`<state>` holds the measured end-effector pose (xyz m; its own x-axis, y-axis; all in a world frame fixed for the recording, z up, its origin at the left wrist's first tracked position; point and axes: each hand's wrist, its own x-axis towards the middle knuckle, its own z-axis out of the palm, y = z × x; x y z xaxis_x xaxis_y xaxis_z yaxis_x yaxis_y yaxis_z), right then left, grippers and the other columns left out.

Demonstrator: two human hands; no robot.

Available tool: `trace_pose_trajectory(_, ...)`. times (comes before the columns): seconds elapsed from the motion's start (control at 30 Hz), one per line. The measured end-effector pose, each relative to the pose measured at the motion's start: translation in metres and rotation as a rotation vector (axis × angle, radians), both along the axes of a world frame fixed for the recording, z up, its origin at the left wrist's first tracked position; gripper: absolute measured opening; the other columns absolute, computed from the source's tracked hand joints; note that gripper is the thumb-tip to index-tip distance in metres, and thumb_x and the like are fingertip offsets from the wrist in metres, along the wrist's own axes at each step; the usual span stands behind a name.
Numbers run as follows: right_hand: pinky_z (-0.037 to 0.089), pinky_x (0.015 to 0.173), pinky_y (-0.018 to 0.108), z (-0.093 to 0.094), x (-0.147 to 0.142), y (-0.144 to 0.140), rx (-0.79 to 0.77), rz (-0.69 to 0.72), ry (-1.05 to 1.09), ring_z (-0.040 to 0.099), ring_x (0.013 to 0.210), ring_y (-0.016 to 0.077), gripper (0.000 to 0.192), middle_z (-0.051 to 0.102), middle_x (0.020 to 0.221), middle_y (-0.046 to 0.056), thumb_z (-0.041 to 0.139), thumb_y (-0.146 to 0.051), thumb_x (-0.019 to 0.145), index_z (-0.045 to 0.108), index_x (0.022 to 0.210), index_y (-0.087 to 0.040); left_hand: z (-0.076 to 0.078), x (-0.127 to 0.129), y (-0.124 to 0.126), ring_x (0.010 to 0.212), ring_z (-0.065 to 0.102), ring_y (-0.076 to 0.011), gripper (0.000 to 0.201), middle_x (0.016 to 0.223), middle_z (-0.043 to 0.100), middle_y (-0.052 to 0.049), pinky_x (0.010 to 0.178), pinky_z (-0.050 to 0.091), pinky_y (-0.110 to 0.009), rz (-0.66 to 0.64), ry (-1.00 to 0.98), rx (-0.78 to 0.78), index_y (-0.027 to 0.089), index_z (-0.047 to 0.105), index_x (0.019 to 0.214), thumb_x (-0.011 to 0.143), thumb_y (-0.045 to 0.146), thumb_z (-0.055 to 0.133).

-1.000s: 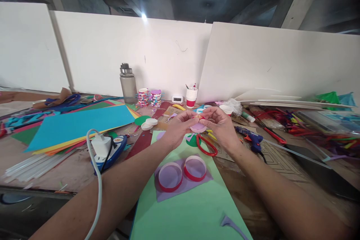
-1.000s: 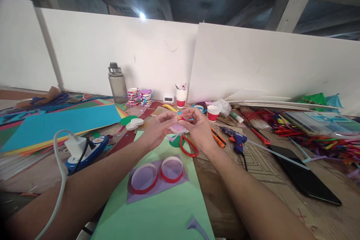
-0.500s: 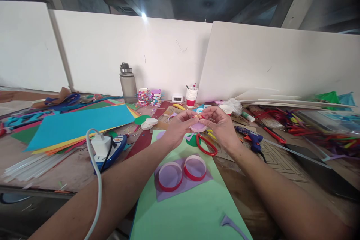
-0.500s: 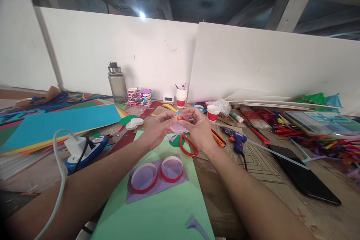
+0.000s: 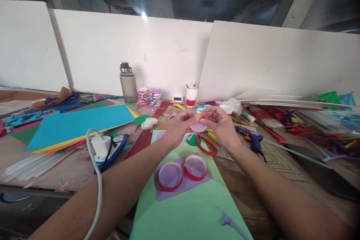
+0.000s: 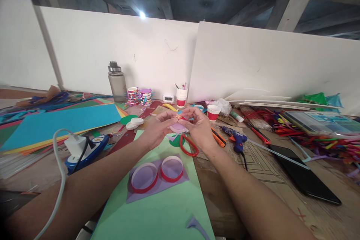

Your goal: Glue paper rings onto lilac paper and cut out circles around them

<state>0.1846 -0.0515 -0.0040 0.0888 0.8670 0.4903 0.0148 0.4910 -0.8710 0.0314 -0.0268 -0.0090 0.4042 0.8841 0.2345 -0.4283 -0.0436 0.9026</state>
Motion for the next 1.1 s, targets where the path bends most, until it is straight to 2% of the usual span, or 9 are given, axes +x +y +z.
trace_pose_trajectory(1.1,0.046,0.066,0.027,-0.0019,-0.0002,0.0018,-0.005,0.024,0.044,0.055,0.073,0.0134,0.033,0.065,0.08,-0.001,0.084,-0.031,0.063,0.063,0.087,-0.023,-0.0018,-0.0005,0.0005,0.075,0.061,-0.0128,0.036,0.083,0.064,0.0,0.068,0.053,-0.028,-0.01,0.019,0.003,0.016,0.065,0.088,0.064,0.035,0.085)
